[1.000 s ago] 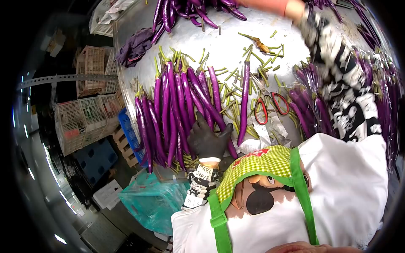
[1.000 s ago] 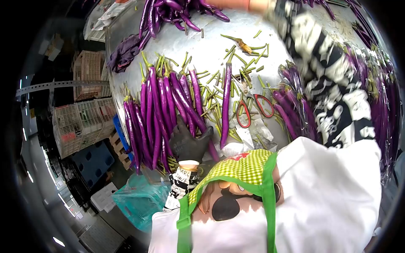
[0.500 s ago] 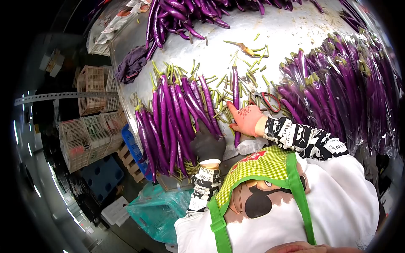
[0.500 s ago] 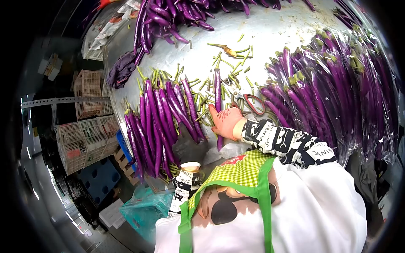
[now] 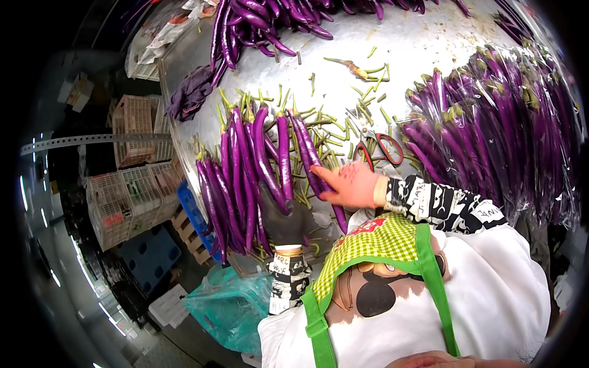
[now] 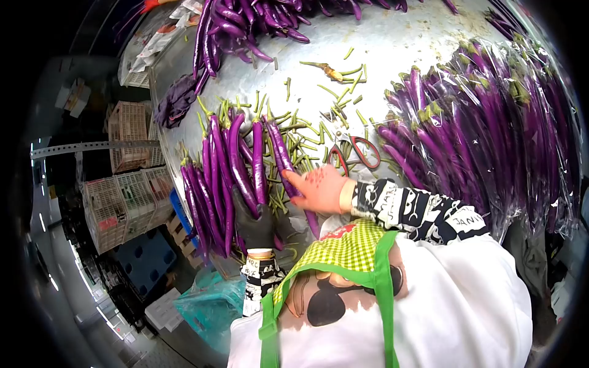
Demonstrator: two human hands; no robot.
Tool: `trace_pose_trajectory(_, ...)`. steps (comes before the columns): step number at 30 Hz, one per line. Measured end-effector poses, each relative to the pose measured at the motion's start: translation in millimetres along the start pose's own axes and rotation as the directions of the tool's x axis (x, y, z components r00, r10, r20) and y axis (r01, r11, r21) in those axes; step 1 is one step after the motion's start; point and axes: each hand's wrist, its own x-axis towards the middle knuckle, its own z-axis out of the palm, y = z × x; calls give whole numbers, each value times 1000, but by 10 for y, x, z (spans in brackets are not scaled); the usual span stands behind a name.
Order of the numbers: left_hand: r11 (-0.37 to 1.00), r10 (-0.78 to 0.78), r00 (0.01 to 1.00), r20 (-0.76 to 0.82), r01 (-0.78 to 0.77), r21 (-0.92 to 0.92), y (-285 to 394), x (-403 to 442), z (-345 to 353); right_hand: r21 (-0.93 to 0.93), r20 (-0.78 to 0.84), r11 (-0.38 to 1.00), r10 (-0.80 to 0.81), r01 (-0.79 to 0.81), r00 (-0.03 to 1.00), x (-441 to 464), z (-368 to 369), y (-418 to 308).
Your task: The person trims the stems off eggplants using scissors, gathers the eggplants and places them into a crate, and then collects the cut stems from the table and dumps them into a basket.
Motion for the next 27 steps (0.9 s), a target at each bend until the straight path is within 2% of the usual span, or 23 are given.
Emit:
trace_pose_trajectory(1, 997, -67, 998, 16, 67, -23, 71, 19, -45, 49, -87, 999, -13, 17, 996, 96, -85, 65)
trace_pose_trajectory(3, 976, -205, 977, 55, 208, -63, 162, 20, -93, 39, -185, 987, 162, -157, 969, 325, -441, 195)
trace_pose_trajectory(6, 941, -285, 954, 94, 259, 219, 118, 34, -96, -2, -477, 947, 281, -321, 833, 729, -830, 797)
trace_pose_trajectory(7, 944, -269, 956, 114, 238, 229, 129, 49, -91, -29, -559, 933, 283, -360, 779, 830, -998, 989)
trace_pose_trajectory(9, 950, -236, 959, 154, 194, 246, 175, 79, -75, -122, -482, 832, 427, -541, 765, 1014, -1304, 1236)
trace_pose_trajectory(10, 950, -139, 978, 158, 86, 299, 117, 84, -28, -171, -462, 802, 448, -573, 765, 1069, -1350, 1343)
trace_pose_trajectory(11, 949, -165, 972, 169, 110, 296, 93, 69, -9, -222, -443, 769, 468, -600, 764, 1105, -1381, 1443)
trace_pose_trajectory(13, 944, -215, 958, 191, 154, 290, 141, 91, -15, -198, -332, 799, 490, -568, 806, 1164, -1311, 1578)
trace_pose_trajectory(15, 949, -190, 970, 152, 142, 283, 99, 96, 2, -196, -193, 833, 485, -518, 853, 1233, -1239, 1643)
trace_pose_trajectory(16, 949, -204, 968, 144, 160, 270, 122, 101, -8, -95, -182, 886, 433, -454, 883, 1157, -1245, 1440)
trace_pose_trajectory(17, 950, -218, 966, 138, 178, 259, 142, 101, -19, -3, -250, 914, 391, -405, 886, 1139, -1122, 1371)
trace_pose_trajectory(19, 938, -249, 954, 166, 196, 285, 190, 137, -29, -189, -484, 931, 189, -313, 854, 1060, -953, 1200)
trace_pose_trajectory(21, 925, -284, 940, 190, 217, 313, 163, 144, -21, 37, -397, 962, 263, -271, 879, 987, -900, 916)
trace_pose_trajectory(22, 918, -298, 933, 200, 224, 326, 110, 147, -3, 15, -318, 961, 266, -275, 910, 941, -797, 762)
trace_pose_trajectory(23, 914, -307, 928, 209, 226, 337, 77, 173, 6, -159, -264, 957, 195, -242, 945, 830, -751, 510)
trace_pose_trajectory(24, 908, -325, 926, 192, 249, 336, 96, 211, -11, -74, -242, 985, 134, -156, 961, 729, -582, 388)
trace_pose_trajectory(25, 955, -269, 940, 209, 233, 183, -49, 200, -12, -78, -132, 989, 116, -127, 984, 615, -536, 227)
trace_pose_trajectory(27, 974, -154, 963, 221, 186, -132, -484, 161, -26, -19, -125, 995, 94, -97, 988, 405, -289, 75)
